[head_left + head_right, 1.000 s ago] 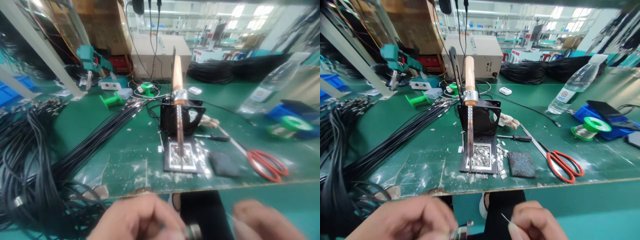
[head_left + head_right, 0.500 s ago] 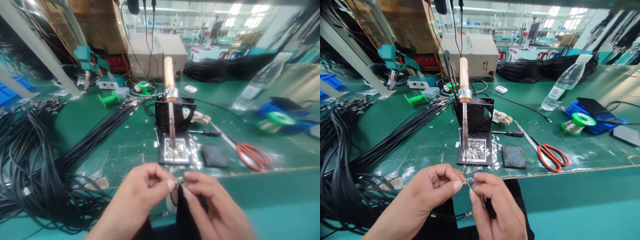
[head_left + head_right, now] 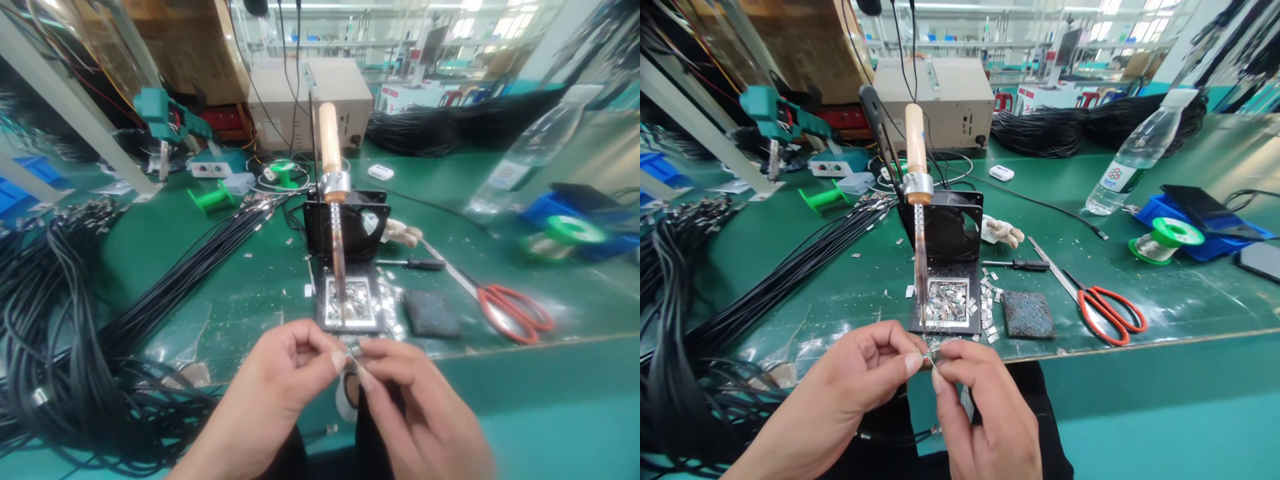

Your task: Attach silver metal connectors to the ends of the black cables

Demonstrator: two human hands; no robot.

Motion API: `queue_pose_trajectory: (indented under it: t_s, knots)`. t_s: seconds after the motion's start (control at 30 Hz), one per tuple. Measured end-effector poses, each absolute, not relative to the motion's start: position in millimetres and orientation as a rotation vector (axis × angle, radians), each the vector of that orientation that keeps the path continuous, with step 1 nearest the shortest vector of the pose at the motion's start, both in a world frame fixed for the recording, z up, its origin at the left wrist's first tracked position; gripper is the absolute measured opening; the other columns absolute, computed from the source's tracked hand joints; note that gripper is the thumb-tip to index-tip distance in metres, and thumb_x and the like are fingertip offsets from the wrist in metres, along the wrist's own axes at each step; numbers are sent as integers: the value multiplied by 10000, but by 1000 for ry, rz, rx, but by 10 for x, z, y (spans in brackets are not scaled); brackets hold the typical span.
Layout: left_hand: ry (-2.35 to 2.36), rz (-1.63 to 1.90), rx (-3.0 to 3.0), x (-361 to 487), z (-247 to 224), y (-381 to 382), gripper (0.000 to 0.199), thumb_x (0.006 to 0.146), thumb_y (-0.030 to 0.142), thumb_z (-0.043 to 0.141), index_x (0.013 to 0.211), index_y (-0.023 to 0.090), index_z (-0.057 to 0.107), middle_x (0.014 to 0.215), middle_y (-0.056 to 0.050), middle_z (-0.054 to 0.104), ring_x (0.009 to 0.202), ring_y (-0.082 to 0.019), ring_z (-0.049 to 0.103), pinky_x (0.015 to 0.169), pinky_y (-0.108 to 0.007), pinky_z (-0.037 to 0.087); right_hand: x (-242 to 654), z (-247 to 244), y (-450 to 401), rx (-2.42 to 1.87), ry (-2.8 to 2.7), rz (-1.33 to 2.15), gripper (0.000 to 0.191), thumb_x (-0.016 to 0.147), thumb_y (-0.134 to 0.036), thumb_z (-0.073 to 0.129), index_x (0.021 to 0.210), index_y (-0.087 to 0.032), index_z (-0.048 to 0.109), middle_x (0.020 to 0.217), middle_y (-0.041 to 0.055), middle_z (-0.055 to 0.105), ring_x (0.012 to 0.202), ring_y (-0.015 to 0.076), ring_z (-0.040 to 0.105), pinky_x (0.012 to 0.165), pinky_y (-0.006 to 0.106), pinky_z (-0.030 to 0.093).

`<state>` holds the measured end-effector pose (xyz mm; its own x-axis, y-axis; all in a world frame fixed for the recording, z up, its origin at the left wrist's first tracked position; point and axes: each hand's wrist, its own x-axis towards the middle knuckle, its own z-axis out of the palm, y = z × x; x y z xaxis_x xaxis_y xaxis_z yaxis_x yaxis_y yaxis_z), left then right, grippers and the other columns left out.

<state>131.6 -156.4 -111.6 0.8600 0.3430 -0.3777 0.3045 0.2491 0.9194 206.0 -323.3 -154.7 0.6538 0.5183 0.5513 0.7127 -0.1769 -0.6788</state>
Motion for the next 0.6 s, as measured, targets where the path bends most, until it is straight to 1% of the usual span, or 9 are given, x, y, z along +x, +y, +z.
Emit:
queue_pose_trajectory:
  t_s: [0.1,0.23,0.47,0.6]
  knots:
    - [576,38,1335,1350,-1105,-1557,205,854,304,797,762,166,676,678,45,666,588,-60,507,682,-199,460,2076,-1549,-3215,-1831,-976,-230,124,951,-132,643,1006,-236,680,1097,24,762,976,114,768,896,174,611]
    - [561,48,1331,1368,-1091,-1542,222,851,311,803,753,162,670,737,31,700,573,-50,478,647,-191,440,2094,-1538,-3202,-1831,-969,-229,120,948,-130,643,992,-233,685,1089,25,761,971,119,769,899,186,617]
    - [554,50,1347,1367,-1102,-1517,216,857,311,807,775,155,683,845,-21,757,708,-93,604,630,-190,424,2126,-1509,-3177,-1820,-976,-195,133,923,-106,666,980,-225,687,1100,27,752,962,114,761,900,185,615]
    - [543,59,1346,1394,-1100,-1515,220,857,312,807,770,156,678,824,-16,757,685,-90,604,634,-192,440,2139,-1496,-3157,-1813,-965,-198,148,912,-92,675,985,-220,694,1109,33,752,973,123,758,896,196,617]
